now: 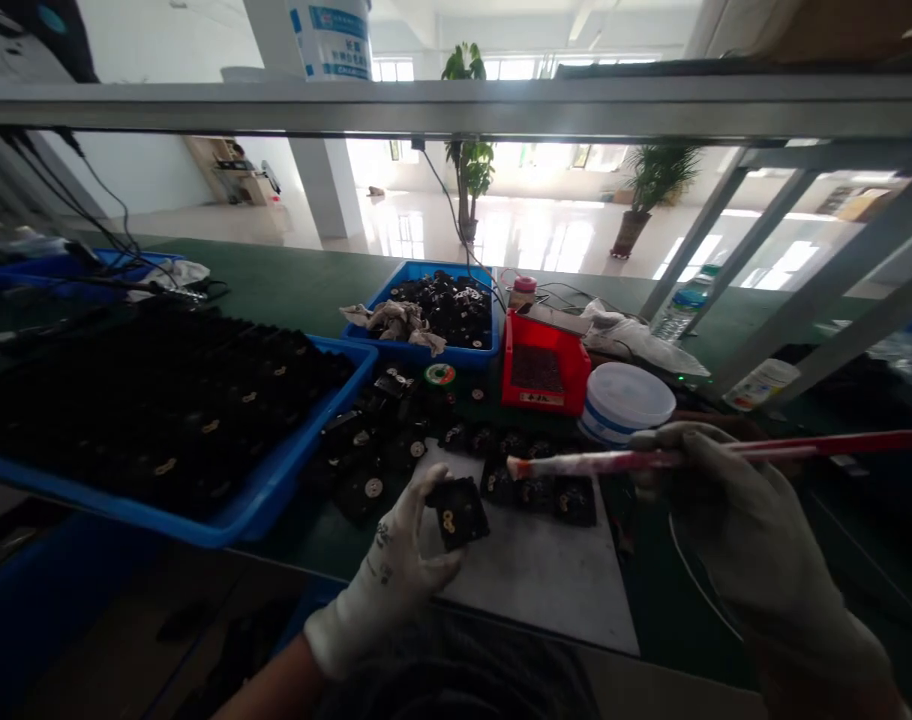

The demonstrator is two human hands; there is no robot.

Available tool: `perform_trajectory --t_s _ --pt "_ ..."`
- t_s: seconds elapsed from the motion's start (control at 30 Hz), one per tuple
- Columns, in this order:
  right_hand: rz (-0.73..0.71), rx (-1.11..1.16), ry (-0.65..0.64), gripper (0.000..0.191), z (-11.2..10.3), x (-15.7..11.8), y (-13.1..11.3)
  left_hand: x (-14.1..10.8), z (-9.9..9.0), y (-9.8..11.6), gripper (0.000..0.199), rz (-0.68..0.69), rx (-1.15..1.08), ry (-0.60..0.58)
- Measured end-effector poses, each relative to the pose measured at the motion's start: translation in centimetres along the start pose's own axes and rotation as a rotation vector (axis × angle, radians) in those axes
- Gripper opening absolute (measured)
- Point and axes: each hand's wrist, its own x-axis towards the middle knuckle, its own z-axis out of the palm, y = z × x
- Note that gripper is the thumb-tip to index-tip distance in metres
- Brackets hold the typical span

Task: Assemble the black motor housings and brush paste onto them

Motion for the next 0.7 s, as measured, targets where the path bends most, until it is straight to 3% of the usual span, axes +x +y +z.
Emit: perform_trajectory --t_s 0.1,0.2,0.33,0.47,0.57,0.63,0.7 --pt "-0.091 -0.123 -0.190 0.024 2.7 -4.1 0.0 0.2 0.1 0.5 0.081 0.049 0.021 0.024" --pt "-0.259 -0.240 -0.260 0.015 4.0 -6.1 0.2 0.1 0.2 0.5 0.083 0.115 0.068 0.033" --pt "-0.449 -0.417 -0.384 0.009 4.8 -6.7 0.0 -0.2 0.4 0.3 0.085 0.190 0.085 0.048" --pt "-0.603 -0.543 -0.466 0.019 5.5 -7.0 -0.6 -0.3 0.4 0.6 0.081 0.197 0.091 0.060" --pt "-0.694 -0.625 -0.635 0.029 5.4 -7.2 -0.8 -0.3 0.1 1.0 0.082 0.178 0.065 0.036" --pt "-0.713 -0.630 -0.750 0.032 5.2 -7.3 -0.7 -0.3 -0.3 1.1 0.084 0.150 0.019 0.011" --pt "-0.680 -0.587 -0.778 0.032 5.1 -7.6 -0.8 -0.2 -0.7 1.0 0.087 0.111 -0.049 -0.032"
